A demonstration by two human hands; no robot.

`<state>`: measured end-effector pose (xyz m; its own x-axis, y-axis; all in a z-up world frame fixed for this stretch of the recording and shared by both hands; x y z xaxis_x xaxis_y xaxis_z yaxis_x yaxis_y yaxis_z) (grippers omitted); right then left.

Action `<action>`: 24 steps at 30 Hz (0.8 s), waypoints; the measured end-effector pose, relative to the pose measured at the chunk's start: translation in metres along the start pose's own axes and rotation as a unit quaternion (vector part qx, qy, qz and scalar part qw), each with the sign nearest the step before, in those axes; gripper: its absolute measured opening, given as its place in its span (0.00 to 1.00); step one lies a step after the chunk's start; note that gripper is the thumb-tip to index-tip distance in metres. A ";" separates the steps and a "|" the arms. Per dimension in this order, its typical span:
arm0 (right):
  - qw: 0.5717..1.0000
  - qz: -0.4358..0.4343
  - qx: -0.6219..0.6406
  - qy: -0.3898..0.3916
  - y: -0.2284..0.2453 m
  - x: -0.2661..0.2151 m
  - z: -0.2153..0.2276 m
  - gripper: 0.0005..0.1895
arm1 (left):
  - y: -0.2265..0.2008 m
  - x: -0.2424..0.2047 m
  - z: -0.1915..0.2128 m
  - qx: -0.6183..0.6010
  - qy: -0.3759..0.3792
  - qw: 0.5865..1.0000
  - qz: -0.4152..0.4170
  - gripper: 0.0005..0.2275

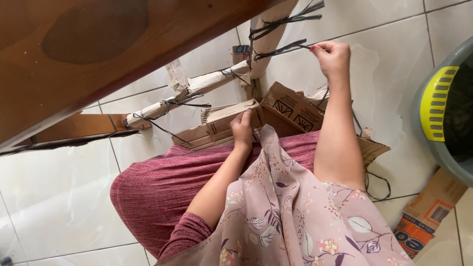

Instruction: Tying black strings around cardboard pieces to secure them to a wooden chair leg for protection during transport.

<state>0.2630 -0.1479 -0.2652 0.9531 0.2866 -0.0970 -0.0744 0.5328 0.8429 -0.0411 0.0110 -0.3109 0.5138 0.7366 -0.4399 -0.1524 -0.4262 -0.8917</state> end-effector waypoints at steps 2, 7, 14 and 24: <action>0.999 -0.027 -0.001 0.041 0.005 0.006 -0.010 0.05 | 0.014 0.007 0.007 -0.033 -0.024 0.999 0.025 0.18; 0.977 -0.121 -0.013 0.175 0.036 0.012 -0.029 0.08 | 0.030 0.017 0.018 -0.066 -0.050 0.996 0.043 0.17; 0.923 -0.250 0.122 0.265 0.000 0.032 -0.085 0.07 | 0.041 0.020 0.011 -0.088 0.010 0.994 0.063 0.14; 0.950 -0.191 0.046 0.242 0.034 0.021 -0.122 0.21 | -0.023 0.048 0.013 0.124 -0.045 0.991 -0.034 0.16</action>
<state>0.2445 -0.0263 -0.3032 0.6565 0.4308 -0.6192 0.2972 0.6067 0.7372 -0.0240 0.0627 -0.3132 0.4539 0.8076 -0.3766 -0.3287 -0.2410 -0.9132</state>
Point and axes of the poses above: each hand's wrist, its own x-axis towards the middle knuckle, its own z-axis out of the back of the hand, y = z × x, the point moved 6 cm from there along x, towards the middle knuckle, and after that the axes turned 3 degrees about -x, right-handed, at the moved point
